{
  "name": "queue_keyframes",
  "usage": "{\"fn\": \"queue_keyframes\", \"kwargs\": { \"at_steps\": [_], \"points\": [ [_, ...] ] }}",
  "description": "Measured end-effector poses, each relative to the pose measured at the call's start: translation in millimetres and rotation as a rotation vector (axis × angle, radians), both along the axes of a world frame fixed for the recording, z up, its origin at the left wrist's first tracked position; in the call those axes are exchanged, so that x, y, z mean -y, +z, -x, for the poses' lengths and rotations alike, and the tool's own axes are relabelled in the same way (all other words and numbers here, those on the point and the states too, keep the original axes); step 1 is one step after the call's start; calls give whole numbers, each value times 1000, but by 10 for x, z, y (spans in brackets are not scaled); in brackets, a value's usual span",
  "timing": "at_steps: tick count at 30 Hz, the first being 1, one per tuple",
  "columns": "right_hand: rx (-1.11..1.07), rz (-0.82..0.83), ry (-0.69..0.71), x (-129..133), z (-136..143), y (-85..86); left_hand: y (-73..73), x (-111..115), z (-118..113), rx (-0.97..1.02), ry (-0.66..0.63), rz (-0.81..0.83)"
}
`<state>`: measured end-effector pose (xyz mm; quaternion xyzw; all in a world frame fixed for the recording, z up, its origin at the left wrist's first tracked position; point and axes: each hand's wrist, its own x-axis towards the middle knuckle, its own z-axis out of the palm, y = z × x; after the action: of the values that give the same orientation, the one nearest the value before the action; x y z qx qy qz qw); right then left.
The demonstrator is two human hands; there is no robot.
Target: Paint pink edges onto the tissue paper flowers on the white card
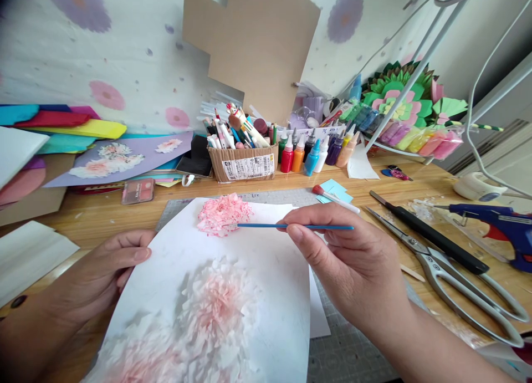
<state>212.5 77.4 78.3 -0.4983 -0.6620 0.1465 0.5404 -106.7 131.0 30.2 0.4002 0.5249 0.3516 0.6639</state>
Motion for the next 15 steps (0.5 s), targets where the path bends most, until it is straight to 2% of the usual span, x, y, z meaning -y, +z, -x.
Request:
{"fn": "queue_keyframes", "kwargs": {
  "at_steps": [15],
  "points": [
    [70, -39, 0, 40, -11, -2, 24, 4, -14, -8, -15, -2]
  ]
}}
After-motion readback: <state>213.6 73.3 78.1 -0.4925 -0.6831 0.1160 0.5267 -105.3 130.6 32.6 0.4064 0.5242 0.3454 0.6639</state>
